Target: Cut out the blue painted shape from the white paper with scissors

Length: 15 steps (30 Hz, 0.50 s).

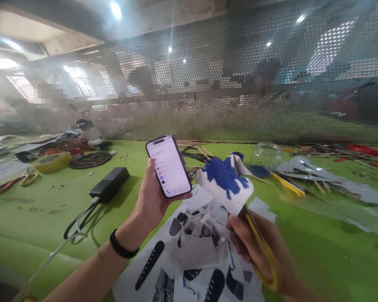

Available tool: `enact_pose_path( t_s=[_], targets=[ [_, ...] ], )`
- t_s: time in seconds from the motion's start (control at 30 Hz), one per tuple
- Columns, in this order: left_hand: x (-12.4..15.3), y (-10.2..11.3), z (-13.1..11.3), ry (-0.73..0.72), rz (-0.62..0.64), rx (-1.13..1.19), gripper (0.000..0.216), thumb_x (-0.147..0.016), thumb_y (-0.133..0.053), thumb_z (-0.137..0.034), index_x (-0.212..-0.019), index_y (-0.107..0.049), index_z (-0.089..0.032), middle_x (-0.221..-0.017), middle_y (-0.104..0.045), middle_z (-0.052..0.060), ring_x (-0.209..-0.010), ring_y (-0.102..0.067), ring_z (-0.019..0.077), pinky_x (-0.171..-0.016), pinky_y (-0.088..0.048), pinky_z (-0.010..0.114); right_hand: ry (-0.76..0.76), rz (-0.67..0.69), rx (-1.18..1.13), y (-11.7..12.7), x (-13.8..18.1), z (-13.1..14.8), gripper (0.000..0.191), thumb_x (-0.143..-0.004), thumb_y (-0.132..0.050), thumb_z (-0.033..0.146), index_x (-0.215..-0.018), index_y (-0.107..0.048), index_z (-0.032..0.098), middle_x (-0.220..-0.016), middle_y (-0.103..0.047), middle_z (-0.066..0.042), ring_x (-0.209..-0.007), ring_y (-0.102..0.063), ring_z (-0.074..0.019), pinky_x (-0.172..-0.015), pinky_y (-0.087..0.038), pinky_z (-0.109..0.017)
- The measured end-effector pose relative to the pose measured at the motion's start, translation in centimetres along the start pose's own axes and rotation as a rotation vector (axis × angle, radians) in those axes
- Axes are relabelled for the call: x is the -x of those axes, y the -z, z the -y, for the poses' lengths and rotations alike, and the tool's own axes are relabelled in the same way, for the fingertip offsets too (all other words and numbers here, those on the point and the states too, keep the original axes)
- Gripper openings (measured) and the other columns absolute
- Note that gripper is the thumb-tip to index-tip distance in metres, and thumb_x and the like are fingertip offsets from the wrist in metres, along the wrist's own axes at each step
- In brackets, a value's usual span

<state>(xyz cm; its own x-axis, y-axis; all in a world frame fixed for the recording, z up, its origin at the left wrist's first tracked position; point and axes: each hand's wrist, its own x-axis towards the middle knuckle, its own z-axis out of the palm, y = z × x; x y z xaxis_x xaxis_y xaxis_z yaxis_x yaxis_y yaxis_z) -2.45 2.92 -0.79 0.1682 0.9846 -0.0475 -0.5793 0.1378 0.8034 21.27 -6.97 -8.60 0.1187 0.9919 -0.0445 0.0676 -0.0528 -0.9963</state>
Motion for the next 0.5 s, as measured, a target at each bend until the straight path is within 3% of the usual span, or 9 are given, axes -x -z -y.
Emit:
enact_pose_path(
  t_s=[0.17, 0.33, 0.5],
  targets=[
    [0.04, 0.04, -0.01, 0.013, 0.029, 0.004, 0.069, -0.110, -0.063, -0.069, -0.158, -0.065, -0.019, -0.134, -0.083, 0.019, -0.102, -0.087, 0.0375, -0.069, -0.077, 0.050, -0.008, -0.017, -0.006, -0.11, 0.12, 0.19, 0.064, -0.093, -0.078, 0.083, -0.077, -0.070, 0.022, -0.052, -0.064, 0.003, -0.042, -0.053, -0.0117, -0.044, -0.038, -0.022],
    [0.27, -0.09, 0.10, 0.027, 0.063, 0.012, 0.052, -0.113, -0.063, -0.053, -0.150, -0.069, -0.017, -0.130, -0.084, 0.018, -0.109, -0.086, 0.0386, -0.074, -0.078, 0.051, 0.020, -0.018, -0.010, -0.35, 0.23, 0.56, 0.062, -0.097, -0.077, 0.081, -0.078, -0.069, 0.022, -0.051, -0.061, 0.004, -0.043, -0.050, -0.0113, -0.046, -0.036, -0.023],
    [0.24, -0.13, 0.12, 0.040, 0.088, 0.026, 0.057, -0.116, -0.053, -0.061, -0.150, -0.069, -0.019, -0.138, -0.082, 0.019, -0.112, -0.086, 0.0405, -0.072, -0.078, 0.051, 0.020, -0.003, 0.016, -0.26, 0.20, 0.65, 0.064, -0.097, -0.075, 0.082, -0.075, -0.067, 0.023, -0.050, -0.060, 0.004, -0.041, -0.050, -0.0111, -0.044, -0.035, -0.022]
  ],
)
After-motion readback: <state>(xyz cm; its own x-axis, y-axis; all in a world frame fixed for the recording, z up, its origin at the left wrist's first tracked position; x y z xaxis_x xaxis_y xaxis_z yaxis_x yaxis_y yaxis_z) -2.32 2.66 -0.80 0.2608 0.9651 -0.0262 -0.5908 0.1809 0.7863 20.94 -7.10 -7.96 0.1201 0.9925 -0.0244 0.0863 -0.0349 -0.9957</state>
